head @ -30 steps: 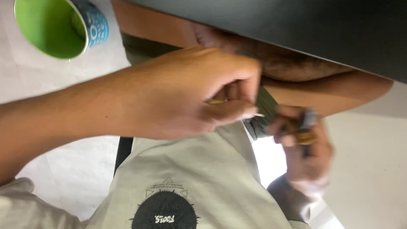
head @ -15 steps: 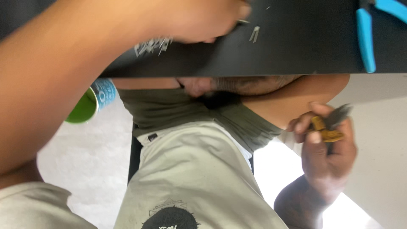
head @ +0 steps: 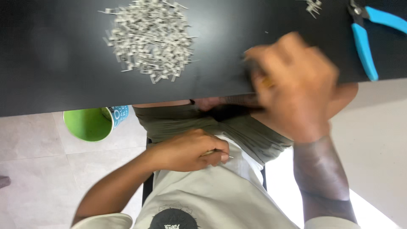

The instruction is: The person uses pliers to trim the leads of small electronic components, likely diodes, one by one. They pick each component from a pile on a black table, trim the leads, and place the finished piece into a separate pile.

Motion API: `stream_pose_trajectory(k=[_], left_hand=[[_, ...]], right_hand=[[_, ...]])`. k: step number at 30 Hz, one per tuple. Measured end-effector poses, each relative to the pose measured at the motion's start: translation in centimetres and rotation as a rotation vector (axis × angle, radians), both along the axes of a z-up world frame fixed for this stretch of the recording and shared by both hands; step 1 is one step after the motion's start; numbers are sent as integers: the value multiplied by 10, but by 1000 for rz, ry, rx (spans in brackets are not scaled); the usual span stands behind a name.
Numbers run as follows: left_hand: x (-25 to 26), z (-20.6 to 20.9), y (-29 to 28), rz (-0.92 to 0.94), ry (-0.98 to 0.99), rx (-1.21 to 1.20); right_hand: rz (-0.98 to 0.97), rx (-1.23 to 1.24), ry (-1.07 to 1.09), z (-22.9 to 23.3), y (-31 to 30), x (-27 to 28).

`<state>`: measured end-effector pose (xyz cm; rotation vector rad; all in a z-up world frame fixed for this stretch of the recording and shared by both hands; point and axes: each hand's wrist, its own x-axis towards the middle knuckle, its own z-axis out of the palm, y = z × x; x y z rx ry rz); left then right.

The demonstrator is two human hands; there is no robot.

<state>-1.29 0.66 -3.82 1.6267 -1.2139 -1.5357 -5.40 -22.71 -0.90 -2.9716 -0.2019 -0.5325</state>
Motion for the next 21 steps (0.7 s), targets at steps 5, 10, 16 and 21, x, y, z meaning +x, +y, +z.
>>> stream_pose_trajectory(k=[5,10,16,21], left_hand=[[-13,-24,14,74,131,70],[-26,-44,9,151,93,-110],[-19,-26,11,148,170,-41],[-22,-24,20,261,162,-152]], right_hand=[[-156,24,-75,-3,-23,11],[182,355,131,24,48,34],[141,190,71,11,70,49],[120,443,206,29,64,42]])
